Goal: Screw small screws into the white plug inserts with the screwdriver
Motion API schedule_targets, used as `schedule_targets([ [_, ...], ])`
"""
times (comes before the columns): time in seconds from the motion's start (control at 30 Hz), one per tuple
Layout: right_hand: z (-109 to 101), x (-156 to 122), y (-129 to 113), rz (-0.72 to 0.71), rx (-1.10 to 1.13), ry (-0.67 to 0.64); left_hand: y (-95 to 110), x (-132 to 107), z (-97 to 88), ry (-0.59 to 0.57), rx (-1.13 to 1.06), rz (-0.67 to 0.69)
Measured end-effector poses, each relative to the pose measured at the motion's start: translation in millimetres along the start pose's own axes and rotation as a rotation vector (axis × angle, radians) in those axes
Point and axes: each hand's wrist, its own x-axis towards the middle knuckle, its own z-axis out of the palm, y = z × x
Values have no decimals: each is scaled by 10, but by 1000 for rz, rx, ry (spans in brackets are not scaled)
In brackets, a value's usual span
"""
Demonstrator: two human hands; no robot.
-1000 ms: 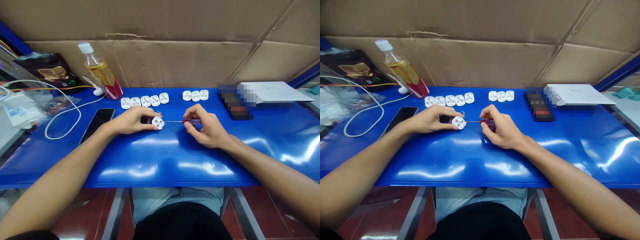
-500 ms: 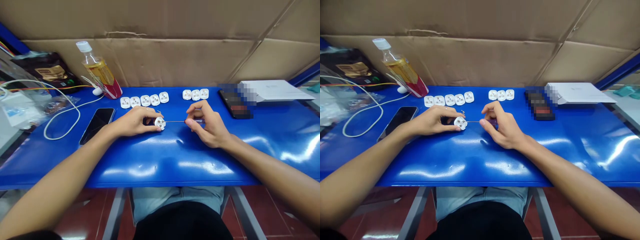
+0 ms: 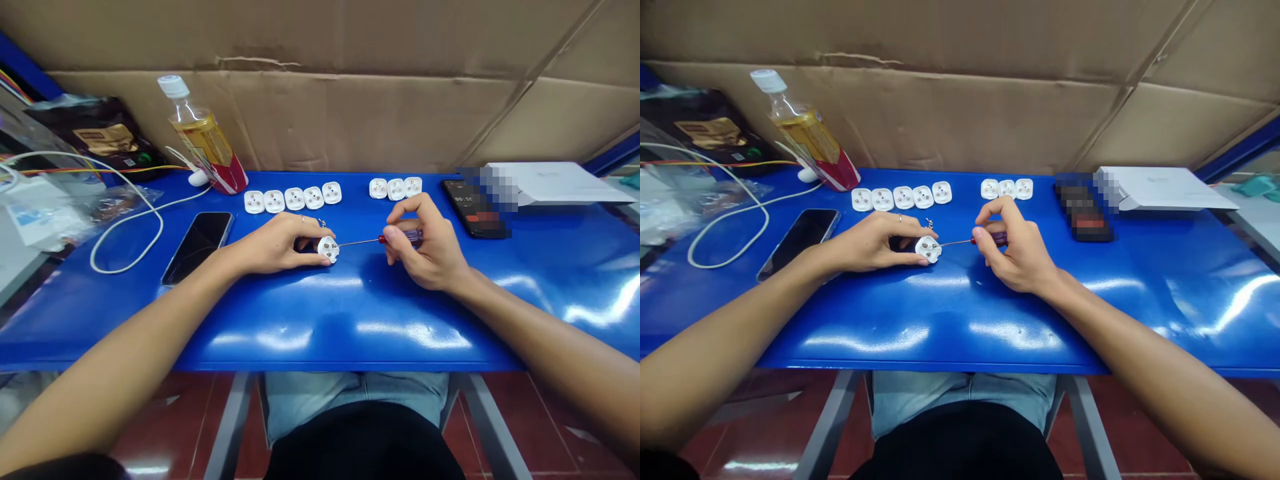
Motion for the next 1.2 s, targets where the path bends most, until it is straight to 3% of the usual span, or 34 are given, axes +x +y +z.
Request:
schedule_targets([
  [0.43,11,-3,-21,-121,-84,30,8,-1,16,-15,-11,27],
  [0.53,11,-4,-30,-75,-135,62,7,-1,18,-12,-13,35],
  [0.7,-17,-7,-34,-132,-158,12,9,5,17,-21,-23,29],
  [0.83,-35,2,-42,-112,-191,27,13,6,17,-15,-29,16],
  [1.0,-27,16,-31,-216,-182,30,22,1,21,-11,-34,16],
  [1.2,-14,5,-14,-230,-191,38,29,3,19,-11,-40,6],
])
